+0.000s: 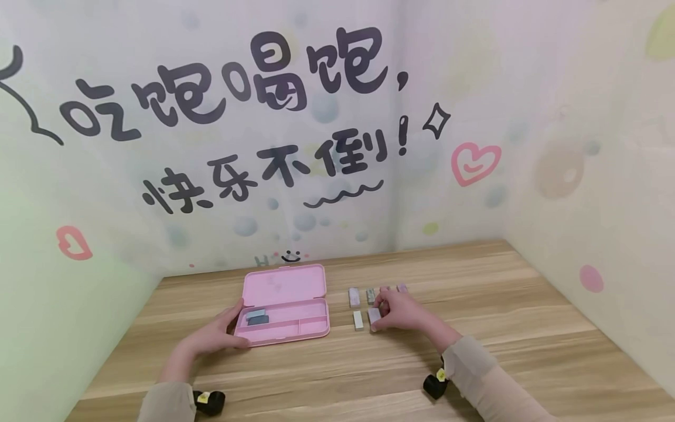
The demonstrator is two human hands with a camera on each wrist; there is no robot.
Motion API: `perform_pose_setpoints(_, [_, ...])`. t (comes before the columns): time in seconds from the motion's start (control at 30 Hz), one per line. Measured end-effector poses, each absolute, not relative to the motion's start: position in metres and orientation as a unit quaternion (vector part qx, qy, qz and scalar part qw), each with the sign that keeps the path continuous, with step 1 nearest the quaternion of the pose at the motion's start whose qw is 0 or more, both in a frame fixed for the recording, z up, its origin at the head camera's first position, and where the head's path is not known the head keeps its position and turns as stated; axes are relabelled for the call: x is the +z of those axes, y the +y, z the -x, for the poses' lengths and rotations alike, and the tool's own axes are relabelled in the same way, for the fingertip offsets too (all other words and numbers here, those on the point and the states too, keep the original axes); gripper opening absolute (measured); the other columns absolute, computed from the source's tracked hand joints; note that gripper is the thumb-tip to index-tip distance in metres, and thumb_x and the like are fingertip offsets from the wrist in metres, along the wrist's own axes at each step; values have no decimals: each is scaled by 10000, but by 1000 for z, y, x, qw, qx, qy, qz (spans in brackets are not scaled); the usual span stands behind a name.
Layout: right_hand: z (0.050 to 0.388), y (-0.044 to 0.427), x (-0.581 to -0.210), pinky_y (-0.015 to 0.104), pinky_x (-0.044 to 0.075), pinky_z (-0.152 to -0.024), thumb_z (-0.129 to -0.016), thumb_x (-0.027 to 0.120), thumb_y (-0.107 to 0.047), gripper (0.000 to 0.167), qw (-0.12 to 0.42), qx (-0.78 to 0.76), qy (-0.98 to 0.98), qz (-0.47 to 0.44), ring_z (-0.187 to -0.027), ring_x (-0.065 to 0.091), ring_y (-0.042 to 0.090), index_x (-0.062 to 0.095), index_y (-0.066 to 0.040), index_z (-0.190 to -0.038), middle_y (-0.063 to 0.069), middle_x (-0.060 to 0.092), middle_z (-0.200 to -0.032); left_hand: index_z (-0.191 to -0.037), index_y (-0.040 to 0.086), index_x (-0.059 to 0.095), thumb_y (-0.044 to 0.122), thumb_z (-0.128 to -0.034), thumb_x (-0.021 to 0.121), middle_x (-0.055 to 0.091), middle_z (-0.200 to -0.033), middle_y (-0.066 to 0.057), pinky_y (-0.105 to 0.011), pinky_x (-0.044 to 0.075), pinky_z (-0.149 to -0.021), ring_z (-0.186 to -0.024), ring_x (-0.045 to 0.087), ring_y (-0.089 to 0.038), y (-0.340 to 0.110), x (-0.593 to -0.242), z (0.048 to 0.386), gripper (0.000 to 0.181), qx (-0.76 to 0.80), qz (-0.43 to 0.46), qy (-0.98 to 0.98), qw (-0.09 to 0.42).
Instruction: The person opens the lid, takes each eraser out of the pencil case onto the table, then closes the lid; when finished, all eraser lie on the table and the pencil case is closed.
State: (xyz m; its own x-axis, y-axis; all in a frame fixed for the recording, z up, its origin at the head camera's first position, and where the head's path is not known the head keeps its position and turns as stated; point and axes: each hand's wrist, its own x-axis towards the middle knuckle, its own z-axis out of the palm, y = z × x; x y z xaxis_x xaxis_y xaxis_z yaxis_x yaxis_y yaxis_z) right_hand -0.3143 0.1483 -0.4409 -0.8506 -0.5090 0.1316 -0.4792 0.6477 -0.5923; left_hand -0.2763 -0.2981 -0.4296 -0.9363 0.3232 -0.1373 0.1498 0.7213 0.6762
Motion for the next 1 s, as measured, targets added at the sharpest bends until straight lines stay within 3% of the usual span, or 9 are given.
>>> perform_pose_setpoints(0.13, [314, 148, -441, 609, 84, -1105, -693, 870, -316, 414, 21, -312, 910, 271, -668, 474, 118, 615, -88, -927, -47, 529, -732, -1543, 17, 112, 359, -754, 800, 106, -1547, -320, -666, 169, -1063, -1394, 111, -511, -298, -429, 276, 1101, 350, -129, 920, 124])
perform_pose_setpoints(0.7, [312, 146, -438, 541, 177, -1045, -700, 869, -284, 424, 33, -319, 908, 270, -652, 467, 127, 604, -69, -951, -24, 522, -741, -1548, 35, 110, 367, -759, 796, 94, -1556, -308, -668, 171, -1062, -1401, 97, -506, -300, -428, 275, 1097, 347, -124, 921, 129])
perform_pose_setpoints(0.77, [313, 146, -435, 485, 285, -995, -724, 853, -272, 406, 41, -327, 906, 267, -655, 471, 126, 609, -58, -967, -22, 529, -737, -1548, 33, 108, 366, -759, 796, 92, -1555, -310, -670, 169, -1061, -1400, 95, -508, -301, -427, 276, 1098, 348, -123, 920, 129])
perform_pose_setpoints(0.83, [314, 145, -431, 404, 392, -853, -750, 833, -253, 381, 50, -337, 904, 259, -643, 480, 127, 615, -42, -981, -16, 543, -721, -1548, 34, 108, 372, -760, 795, 94, -1557, -306, -667, 167, -1064, -1401, 99, -504, -301, -427, 276, 1099, 348, -121, 921, 129])
perform_pose_setpoints(0.93, [317, 140, -421, 301, 420, -605, -781, 803, -236, 346, 55, -344, 904, 248, -607, 490, 112, 623, -35, -998, -17, 553, -684, -1545, 24, 106, 369, -761, 796, 107, -1554, -307, -657, 175, -1067, -1399, 118, -499, -300, -428, 276, 1100, 349, -129, 920, 126])
perform_pose_setpoints(1.0, [320, 134, -414, 281, 417, -557, -794, 788, -234, 318, 55, -338, 906, 250, -595, 489, 112, 632, -46, -999, -13, 556, -682, -1543, 18, 109, 367, -757, 799, 117, -1551, -308, -649, 174, -1073, -1398, 130, -494, -300, -429, 276, 1102, 351, -133, 919, 124])
